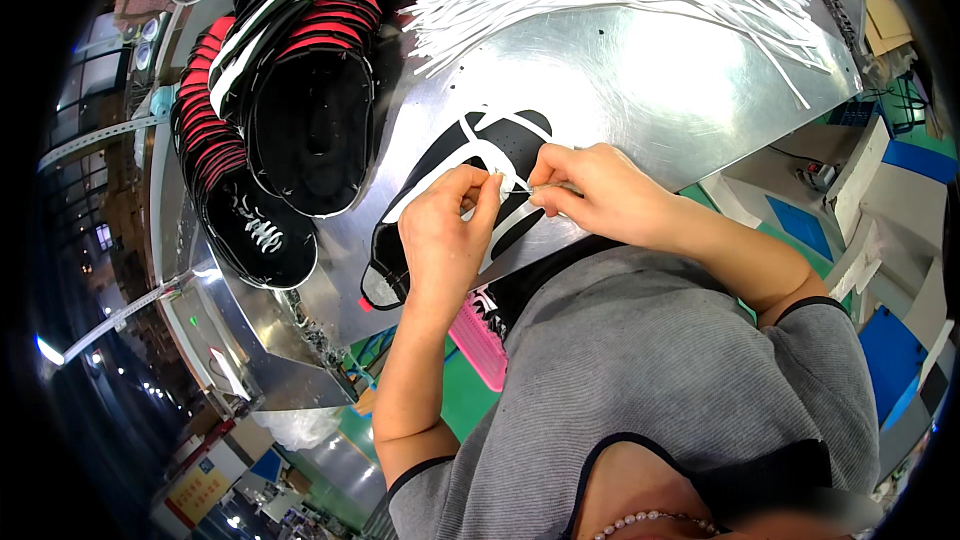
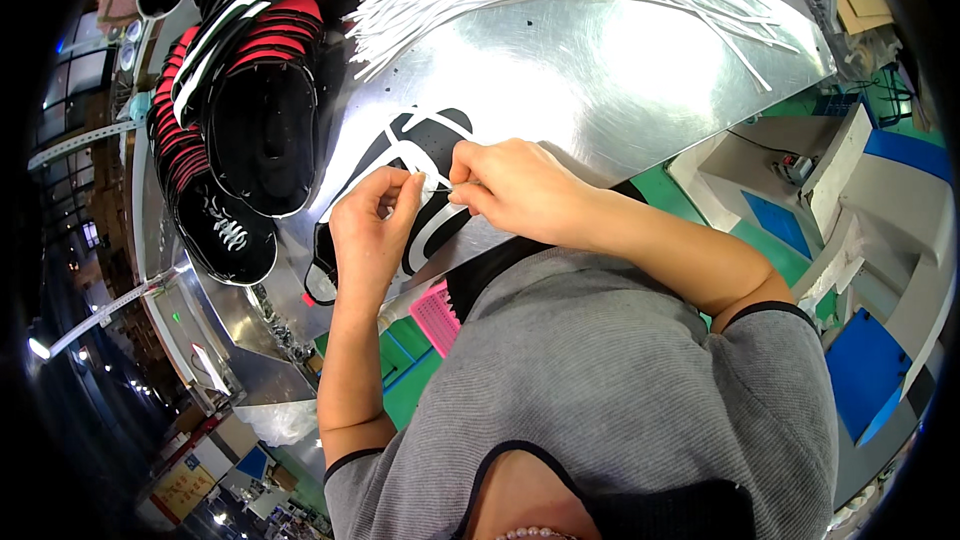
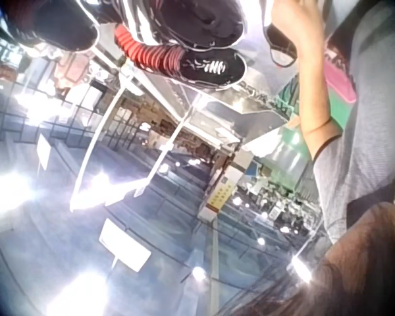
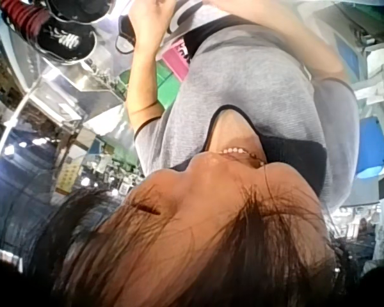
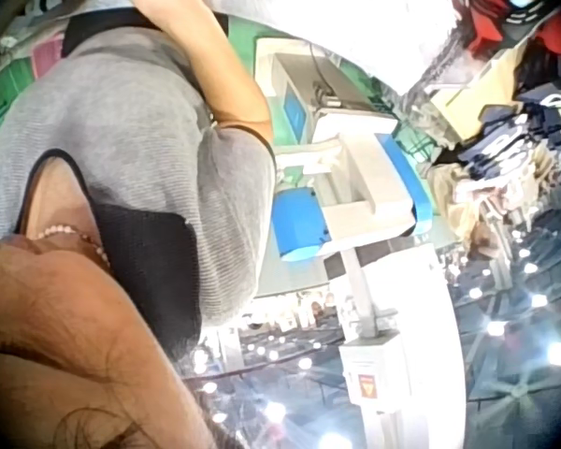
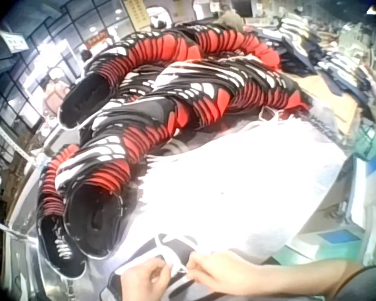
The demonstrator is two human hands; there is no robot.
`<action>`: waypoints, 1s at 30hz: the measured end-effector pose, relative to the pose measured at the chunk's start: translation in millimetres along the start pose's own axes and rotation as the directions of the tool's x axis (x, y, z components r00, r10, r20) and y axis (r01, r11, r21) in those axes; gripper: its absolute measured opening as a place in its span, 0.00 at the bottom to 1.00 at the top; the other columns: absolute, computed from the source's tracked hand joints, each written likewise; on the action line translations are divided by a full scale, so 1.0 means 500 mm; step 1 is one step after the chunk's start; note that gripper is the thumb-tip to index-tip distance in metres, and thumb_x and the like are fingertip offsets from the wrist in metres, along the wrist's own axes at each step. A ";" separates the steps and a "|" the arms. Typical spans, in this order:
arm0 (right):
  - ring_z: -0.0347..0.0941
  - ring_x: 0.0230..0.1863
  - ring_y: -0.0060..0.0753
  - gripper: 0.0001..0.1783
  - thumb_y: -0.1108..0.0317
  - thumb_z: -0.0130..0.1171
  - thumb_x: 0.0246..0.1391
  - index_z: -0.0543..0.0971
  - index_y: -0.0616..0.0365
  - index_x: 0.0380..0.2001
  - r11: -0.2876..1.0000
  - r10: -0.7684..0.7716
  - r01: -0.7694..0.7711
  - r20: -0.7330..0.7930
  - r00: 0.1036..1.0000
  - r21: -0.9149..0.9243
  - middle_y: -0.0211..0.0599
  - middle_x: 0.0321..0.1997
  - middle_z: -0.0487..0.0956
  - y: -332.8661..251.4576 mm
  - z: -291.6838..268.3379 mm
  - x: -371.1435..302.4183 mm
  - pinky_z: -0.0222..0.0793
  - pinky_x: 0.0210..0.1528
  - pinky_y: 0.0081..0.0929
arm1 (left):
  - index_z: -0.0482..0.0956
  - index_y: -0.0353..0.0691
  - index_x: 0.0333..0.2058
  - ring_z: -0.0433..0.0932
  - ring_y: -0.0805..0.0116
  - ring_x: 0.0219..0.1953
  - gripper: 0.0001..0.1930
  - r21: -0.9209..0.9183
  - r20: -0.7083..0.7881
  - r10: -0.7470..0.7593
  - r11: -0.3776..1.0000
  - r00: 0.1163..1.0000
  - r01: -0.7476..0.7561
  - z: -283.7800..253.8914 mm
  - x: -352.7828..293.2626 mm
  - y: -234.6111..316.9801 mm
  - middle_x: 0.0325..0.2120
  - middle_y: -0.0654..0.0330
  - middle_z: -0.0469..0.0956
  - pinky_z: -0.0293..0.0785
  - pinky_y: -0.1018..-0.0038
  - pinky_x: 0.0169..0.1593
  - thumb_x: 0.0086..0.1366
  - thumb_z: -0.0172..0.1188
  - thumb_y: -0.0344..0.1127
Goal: The person laces several black and white shoes one at a time by hand, pulling a white lace through eyelets and tying it in a knot before placing each shoe into a pile.
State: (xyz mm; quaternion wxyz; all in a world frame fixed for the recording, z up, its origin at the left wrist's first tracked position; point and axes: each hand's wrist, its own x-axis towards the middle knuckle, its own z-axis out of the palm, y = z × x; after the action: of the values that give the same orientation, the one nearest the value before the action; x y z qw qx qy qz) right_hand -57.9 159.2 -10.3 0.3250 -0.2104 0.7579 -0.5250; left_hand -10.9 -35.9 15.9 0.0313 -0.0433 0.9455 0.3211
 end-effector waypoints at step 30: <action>0.72 0.38 0.23 0.33 0.60 0.78 0.41 0.71 0.60 0.45 0.947 -0.185 0.275 -0.420 0.888 0.164 0.34 0.37 0.77 0.029 -0.017 0.044 0.69 0.41 0.22 | 0.75 0.33 0.54 0.73 0.67 0.53 0.22 -0.538 0.459 -0.070 0.772 0.886 0.340 -0.081 -0.073 -0.054 0.50 0.54 0.77 0.68 0.74 0.57 0.71 0.54 0.44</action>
State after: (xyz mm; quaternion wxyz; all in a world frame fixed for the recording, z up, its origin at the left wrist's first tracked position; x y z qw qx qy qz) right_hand -79.1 155.6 -27.6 0.1197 -0.1505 0.7150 -0.6721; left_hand 26.7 -79.6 34.8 0.2506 -0.0874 0.7534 0.6016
